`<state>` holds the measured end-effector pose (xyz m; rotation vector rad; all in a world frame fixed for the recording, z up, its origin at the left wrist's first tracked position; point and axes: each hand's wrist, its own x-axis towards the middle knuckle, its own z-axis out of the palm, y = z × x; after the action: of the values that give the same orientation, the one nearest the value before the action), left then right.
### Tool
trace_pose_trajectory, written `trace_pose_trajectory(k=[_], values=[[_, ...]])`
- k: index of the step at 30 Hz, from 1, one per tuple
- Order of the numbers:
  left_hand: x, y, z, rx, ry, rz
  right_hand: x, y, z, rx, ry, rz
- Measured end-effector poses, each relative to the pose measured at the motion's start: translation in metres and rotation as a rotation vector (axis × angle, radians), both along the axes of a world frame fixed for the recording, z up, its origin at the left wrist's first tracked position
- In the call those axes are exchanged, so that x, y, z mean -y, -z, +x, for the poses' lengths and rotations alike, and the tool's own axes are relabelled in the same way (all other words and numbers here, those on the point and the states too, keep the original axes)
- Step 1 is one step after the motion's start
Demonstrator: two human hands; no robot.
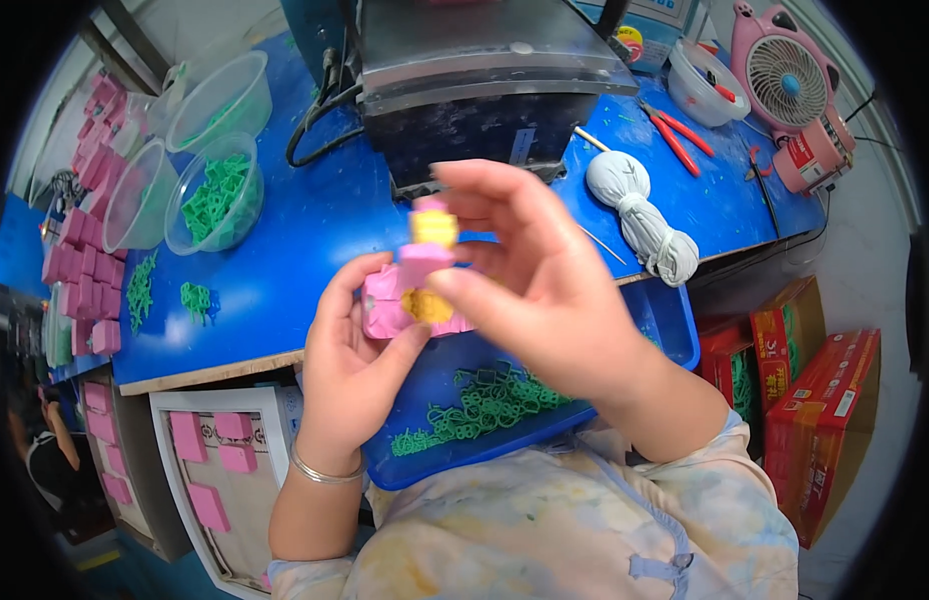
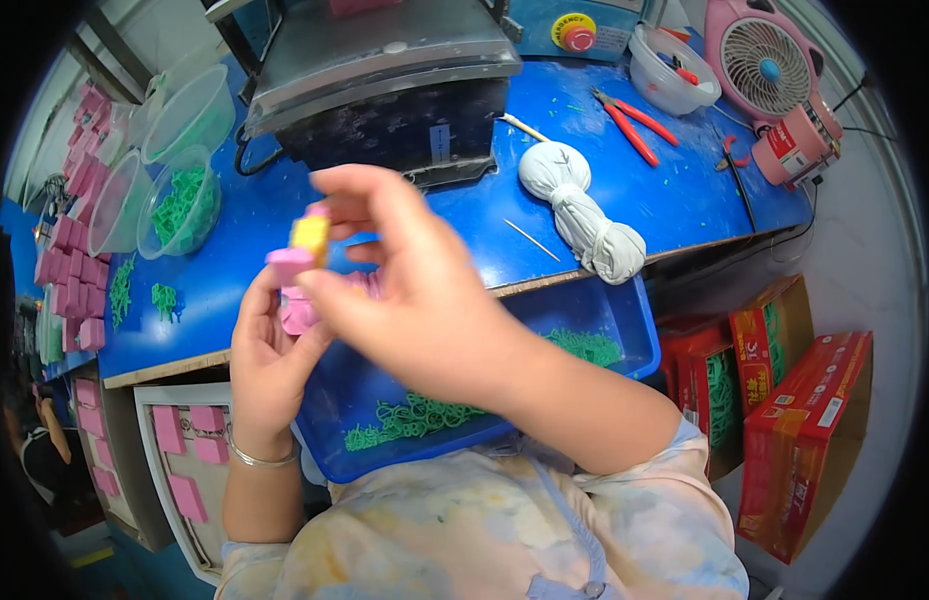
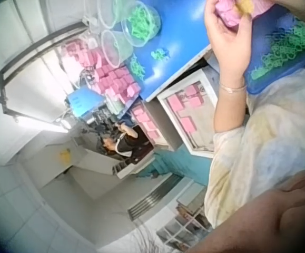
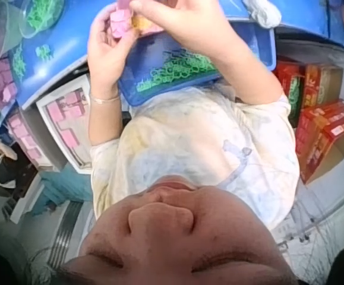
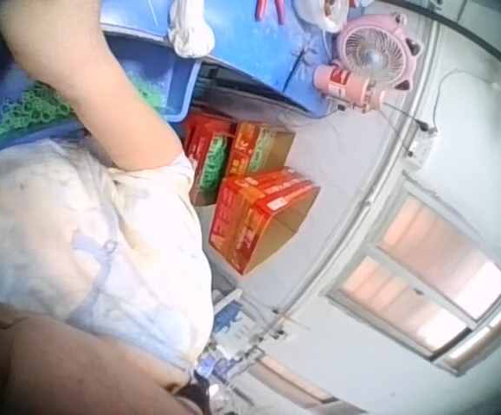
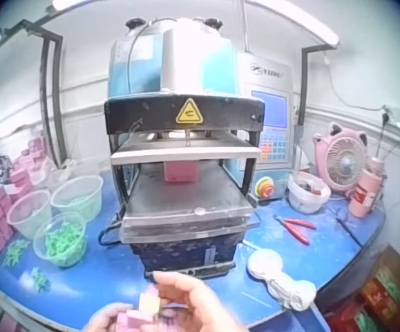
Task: Placing green plastic figurines into pink molds and assembling components.
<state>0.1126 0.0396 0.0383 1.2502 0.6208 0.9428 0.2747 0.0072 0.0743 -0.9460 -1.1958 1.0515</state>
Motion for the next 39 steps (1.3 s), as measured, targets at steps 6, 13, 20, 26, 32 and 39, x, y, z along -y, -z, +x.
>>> trace_pose_trajectory(k=[6, 13, 20, 26, 32, 39], values=[[0.003, 0.012, -0.008, 0.072, -0.042, -0.058, 0.019, 0.026, 0.016, 0.544, 0.031, 0.058], [0.003, 0.014, -0.01, 0.102, 0.005, -0.026, 0.016, 0.02, 0.003, 0.836, 0.073, 0.276], [0.008, 0.011, 0.001, 0.035, -0.014, 0.09, 0.016, 0.019, -0.005, 0.9, 0.142, 0.261], [0.015, 0.012, 0.02, -0.22, -0.214, 0.401, 0.021, 0.03, -0.009, 1.08, 0.278, 0.39], [0.007, 0.012, 0.022, -0.303, -0.213, 0.546, 0.036, 0.007, -0.007, 0.853, 0.131, 0.172], [0.026, 0.001, -0.008, -0.04, -0.008, 0.437, 0.046, -0.001, 0.023, 0.402, -0.105, -0.056]])
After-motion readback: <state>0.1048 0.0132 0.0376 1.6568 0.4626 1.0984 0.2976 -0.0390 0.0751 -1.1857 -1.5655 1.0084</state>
